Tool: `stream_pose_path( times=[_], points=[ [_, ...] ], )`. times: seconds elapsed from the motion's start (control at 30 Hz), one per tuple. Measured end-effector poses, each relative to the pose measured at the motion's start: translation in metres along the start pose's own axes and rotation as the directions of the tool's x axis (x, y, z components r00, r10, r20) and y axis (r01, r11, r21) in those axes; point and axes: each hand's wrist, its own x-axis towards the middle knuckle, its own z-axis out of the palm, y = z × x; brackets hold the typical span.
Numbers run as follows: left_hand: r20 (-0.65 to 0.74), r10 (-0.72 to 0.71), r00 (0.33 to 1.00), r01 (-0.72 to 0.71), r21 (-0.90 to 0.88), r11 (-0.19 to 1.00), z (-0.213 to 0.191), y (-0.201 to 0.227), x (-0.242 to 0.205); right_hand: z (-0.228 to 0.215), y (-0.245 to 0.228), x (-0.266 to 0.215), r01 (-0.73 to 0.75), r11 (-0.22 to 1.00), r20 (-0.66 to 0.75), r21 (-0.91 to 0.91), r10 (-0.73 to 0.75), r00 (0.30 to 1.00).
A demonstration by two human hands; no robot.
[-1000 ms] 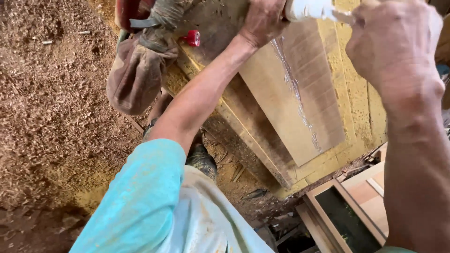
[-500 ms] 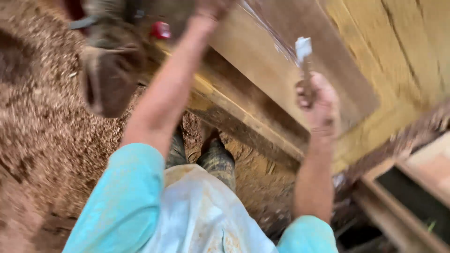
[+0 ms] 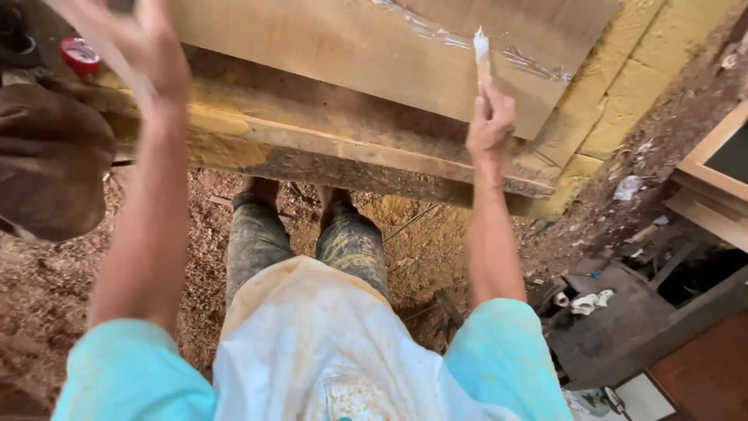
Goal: Applying wood glue to a wooden board and spreading it evenly with a stick in a workshop.
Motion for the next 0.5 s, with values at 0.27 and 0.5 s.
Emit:
stream_pose_path(
  times=[0.27, 0.5],
  points=[
    [0.126, -0.512, 0.850, 0.396, 0.488, 0.778, -0.097, 0.041, -0.224, -0.045, -0.063, 0.061, 0.236, 0.920, 0.145, -0.313, -0.199, 0.969],
    [-0.058, -0.923, 0.382, 0.722, 0.641, 0.259, -0.111, 0.063, -0.262, -0.078, -0.068, 0.088, 0.260, 0.848, 0.485, -0.462, -0.005, 0.875]
  ],
)
